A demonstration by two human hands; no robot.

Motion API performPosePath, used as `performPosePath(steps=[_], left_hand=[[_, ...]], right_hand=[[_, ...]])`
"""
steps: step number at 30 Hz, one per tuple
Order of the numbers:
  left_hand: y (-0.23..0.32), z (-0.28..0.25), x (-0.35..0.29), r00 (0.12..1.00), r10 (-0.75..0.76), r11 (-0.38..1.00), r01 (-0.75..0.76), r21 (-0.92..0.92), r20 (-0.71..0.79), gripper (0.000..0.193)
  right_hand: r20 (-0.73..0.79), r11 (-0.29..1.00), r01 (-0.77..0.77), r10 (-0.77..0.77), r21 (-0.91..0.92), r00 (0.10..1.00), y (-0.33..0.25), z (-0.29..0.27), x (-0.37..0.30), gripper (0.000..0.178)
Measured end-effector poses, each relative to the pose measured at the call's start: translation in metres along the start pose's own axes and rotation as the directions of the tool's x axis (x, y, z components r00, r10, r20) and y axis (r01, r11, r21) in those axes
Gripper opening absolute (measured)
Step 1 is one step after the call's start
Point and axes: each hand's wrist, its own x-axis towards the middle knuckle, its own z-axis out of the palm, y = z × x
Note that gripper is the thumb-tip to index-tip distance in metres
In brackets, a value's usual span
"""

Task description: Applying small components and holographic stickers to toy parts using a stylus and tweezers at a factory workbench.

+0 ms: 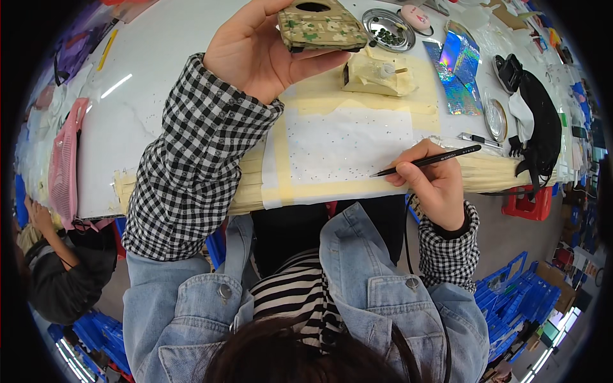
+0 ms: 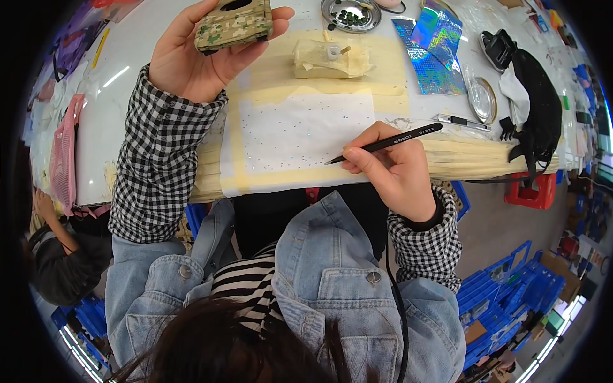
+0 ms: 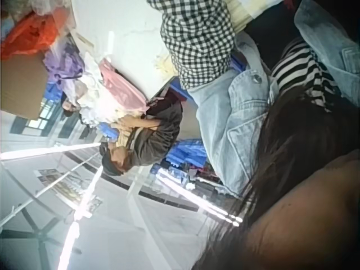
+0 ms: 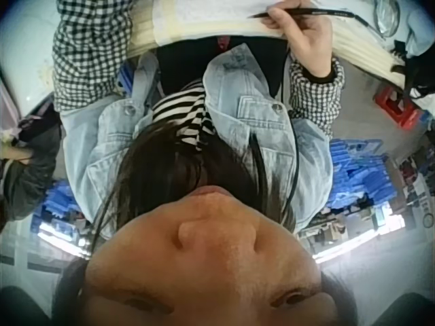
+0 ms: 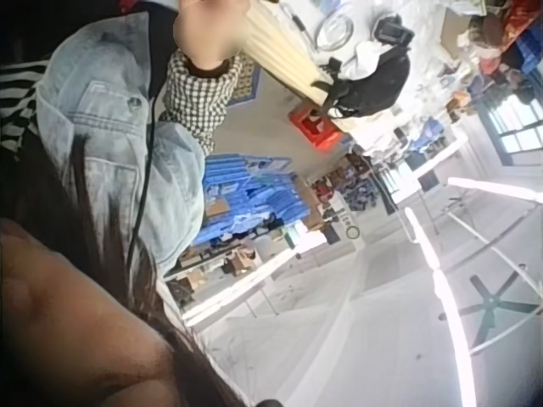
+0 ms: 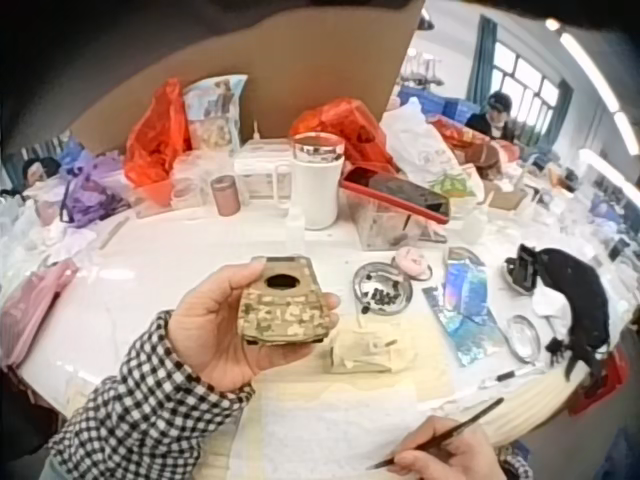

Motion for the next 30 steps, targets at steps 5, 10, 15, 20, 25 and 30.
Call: performPosePath(steps=[5, 10, 15, 20, 25, 30], left_hand=[[-0.0004, 0.001, 0.0002, 1.0, 0.003, 1.0, -0.003, 0.015, -0.016, 0.043], [-0.0001, 0.0017, -0.0001, 1.0, 0.002, 1.0, -0.001, 0.018, -0.029, 0.043], [-0.0004, 0.001, -0.0003, 1.0, 0.0, 1.0, 0.0, 0.011, -0.016, 0.043], [-0.0009, 0.0018, -0.0003, 1.0, 0.003, 1.0, -0.003, 0.012, -0.024, 0.043], [-0.0008, 0.0017, -0.0003, 1.0, 0.003, 1.0, -0.002, 0.011, -0.024, 0.042], [-0.0007, 0.0013, 0.0, 1.0, 0.007, 1.0, -0.007, 0.02, -0.017, 0.042]], right_hand=[[0.004, 1.0, -0.005, 0.005, 0.001, 1.0, -0.0017, -0.0002, 0.0001, 0.011], [-0.006, 1.0, 0.0, 0.001, 0.009, 1.0, 0.0004, 0.0001, 0.0003, 0.011], [0.003, 1.0, 0.019, -0.019, -0.002, 1.0, 0.0016, -0.0004, 0.0003, 0.01], [-0.004, 1.0, 0.019, -0.019, 0.009, 1.0, 0.0014, 0.0, 0.0, 0.01], [-0.018, 1.0, 0.01, -0.01, 0.001, 1.0, 0.0007, 0.0007, 0.0003, 0.01], [-0.016, 1.0, 0.003, -0.003, -0.009, 1.0, -0.0005, 0.0013, 0.0004, 0.011]])
